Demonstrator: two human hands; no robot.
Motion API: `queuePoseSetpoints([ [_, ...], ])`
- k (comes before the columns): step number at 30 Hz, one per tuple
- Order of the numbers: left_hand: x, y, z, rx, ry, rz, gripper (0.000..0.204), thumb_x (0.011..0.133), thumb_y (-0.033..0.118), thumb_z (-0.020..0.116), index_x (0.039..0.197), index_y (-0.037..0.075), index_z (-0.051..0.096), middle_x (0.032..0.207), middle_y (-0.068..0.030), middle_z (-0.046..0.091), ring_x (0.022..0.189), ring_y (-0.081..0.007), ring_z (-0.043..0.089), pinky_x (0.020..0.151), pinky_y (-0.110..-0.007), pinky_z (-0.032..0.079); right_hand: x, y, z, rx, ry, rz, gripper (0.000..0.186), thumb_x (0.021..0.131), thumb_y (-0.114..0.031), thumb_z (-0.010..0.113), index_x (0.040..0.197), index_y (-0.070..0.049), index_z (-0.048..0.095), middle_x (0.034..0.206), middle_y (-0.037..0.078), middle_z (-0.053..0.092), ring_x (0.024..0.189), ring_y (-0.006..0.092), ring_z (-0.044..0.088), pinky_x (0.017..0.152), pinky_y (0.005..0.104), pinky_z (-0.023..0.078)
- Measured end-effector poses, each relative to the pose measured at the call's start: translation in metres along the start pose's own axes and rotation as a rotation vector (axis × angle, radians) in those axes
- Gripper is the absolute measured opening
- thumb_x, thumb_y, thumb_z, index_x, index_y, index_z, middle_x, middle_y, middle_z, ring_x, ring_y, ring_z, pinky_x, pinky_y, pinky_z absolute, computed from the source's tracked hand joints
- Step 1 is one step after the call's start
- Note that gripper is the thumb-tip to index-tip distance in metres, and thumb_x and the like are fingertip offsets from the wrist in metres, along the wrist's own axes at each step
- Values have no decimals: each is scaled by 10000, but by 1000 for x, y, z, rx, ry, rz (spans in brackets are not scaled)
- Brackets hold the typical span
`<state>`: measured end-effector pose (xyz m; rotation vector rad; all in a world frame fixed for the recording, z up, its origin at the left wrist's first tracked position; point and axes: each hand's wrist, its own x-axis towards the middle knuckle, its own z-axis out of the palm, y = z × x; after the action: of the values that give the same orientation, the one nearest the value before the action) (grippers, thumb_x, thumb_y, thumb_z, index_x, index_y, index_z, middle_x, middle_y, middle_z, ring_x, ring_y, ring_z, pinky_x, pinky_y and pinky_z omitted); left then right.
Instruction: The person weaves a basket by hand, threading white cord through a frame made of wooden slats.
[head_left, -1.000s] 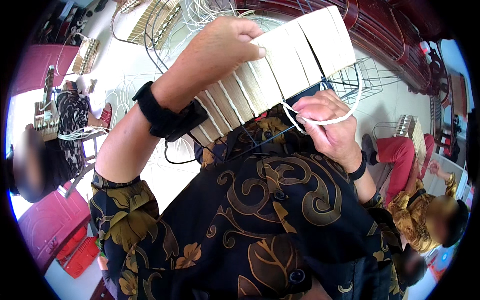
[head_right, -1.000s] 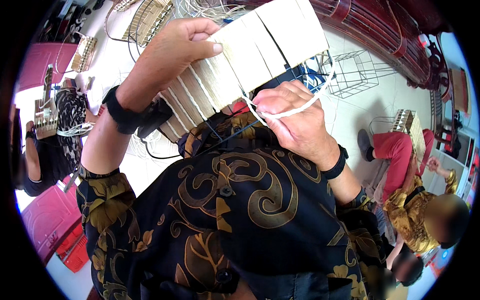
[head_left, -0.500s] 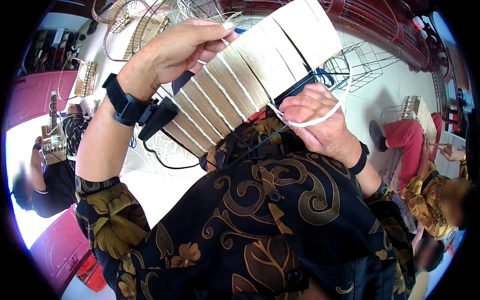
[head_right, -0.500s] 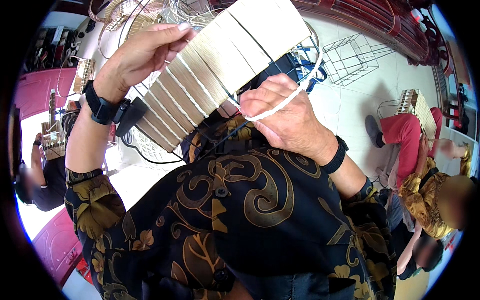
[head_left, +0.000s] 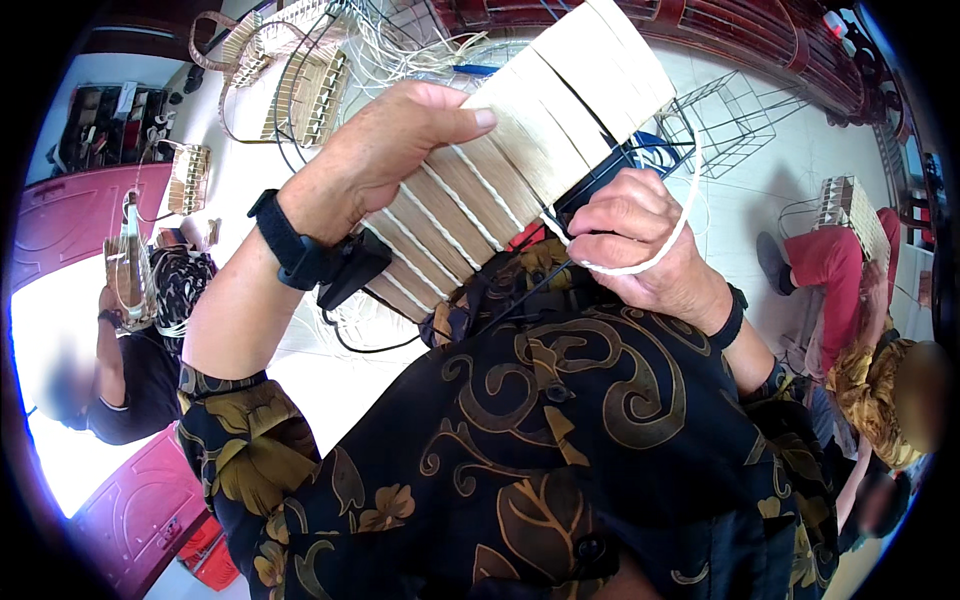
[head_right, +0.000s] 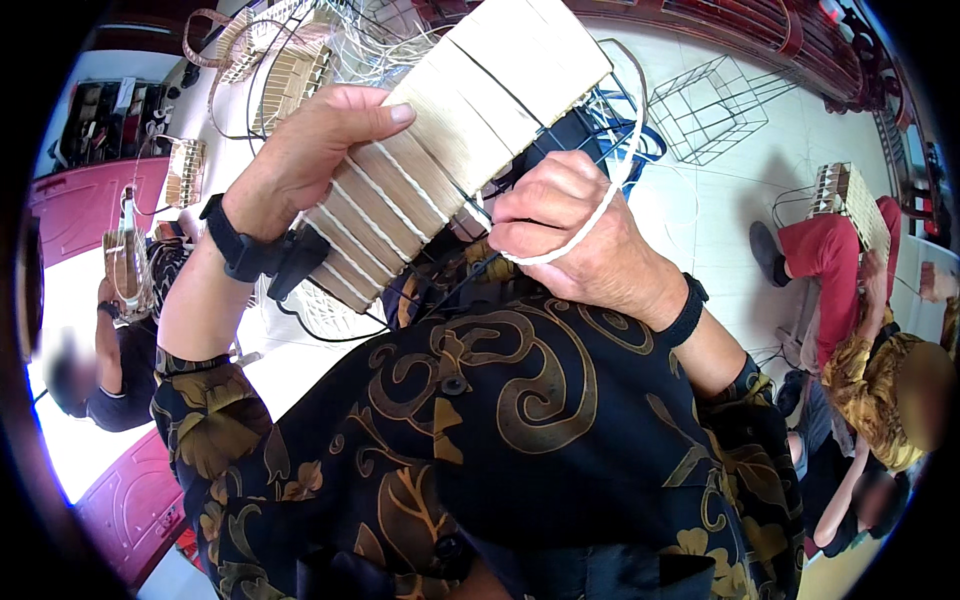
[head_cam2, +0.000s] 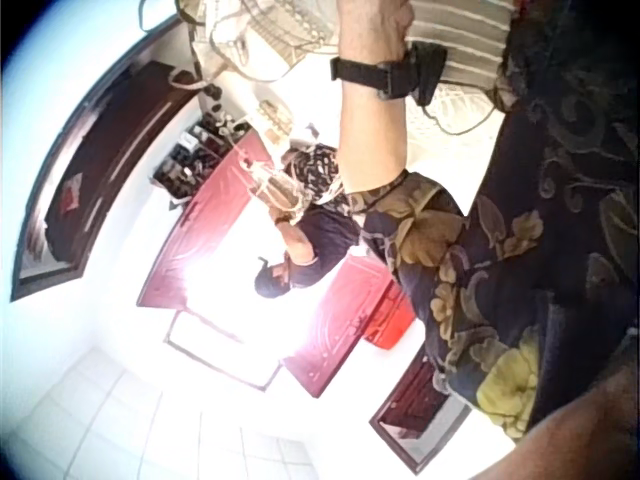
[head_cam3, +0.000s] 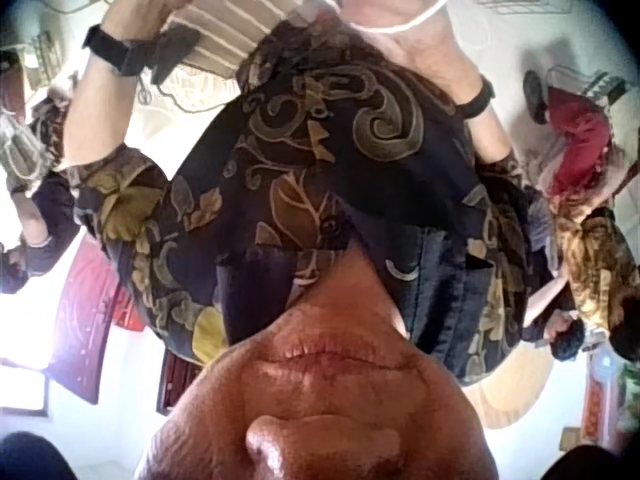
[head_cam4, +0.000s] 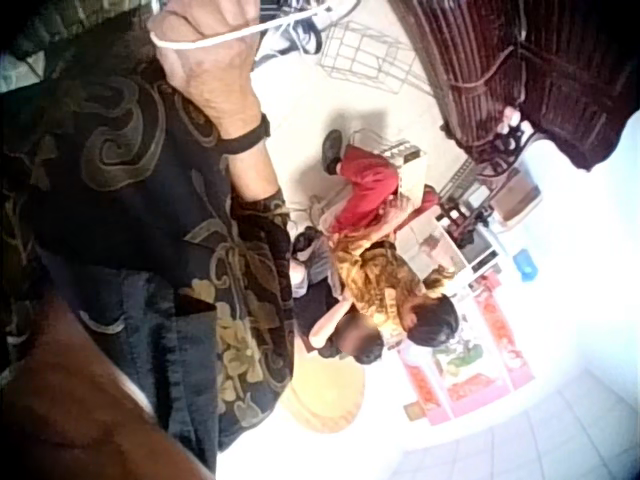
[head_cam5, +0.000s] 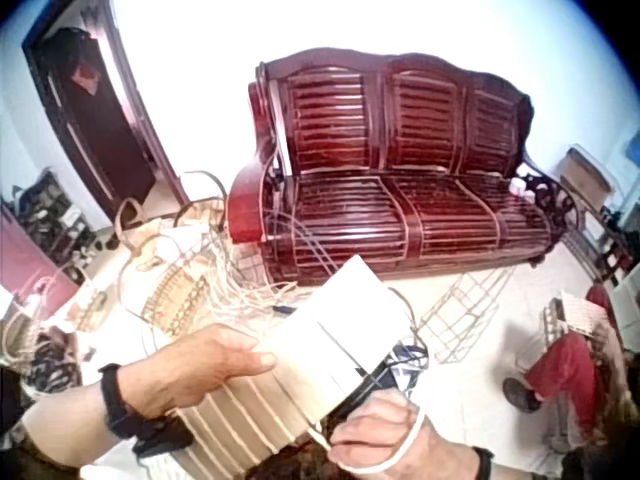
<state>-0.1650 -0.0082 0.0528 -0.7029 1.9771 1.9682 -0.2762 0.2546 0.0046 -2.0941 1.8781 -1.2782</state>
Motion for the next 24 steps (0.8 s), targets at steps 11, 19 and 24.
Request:
queuePoseSetpoints([
  [11, -4, -8, -16, 31, 63, 4, 209, 976, 236, 693, 904, 41, 713, 803, -32, 727, 676, -81, 688, 640, -227, 560, -4, 3, 3, -76, 16, 63, 218, 685, -72, 781, 892, -122, 741, 960, 14, 683, 906, 210, 637, 924, 417, 477],
  [19, -11, 0, -8, 113, 149, -46, 186, 982, 205, 671, 910, 39, 711, 798, -27, 716, 677, -80, 680, 640, -233, 553, -6, 5, 4, -67, 57, 43, 225, 687, -70, 795, 899, -126, 746, 991, 16, 689, 963, 227, 637, 923, 410, 473],
  [24, -5, -9, -10, 94, 201, -73, 169, 979, 170, 652, 967, 19, 728, 849, -48, 738, 718, -93, 693, 681, -243, 560, -24, 6, -12, -40, 116, 106, 291, 688, -46, 798, 969, -112, 767, 1115, 45, 700, 1030, 280, 633, 929, 423, 489],
])
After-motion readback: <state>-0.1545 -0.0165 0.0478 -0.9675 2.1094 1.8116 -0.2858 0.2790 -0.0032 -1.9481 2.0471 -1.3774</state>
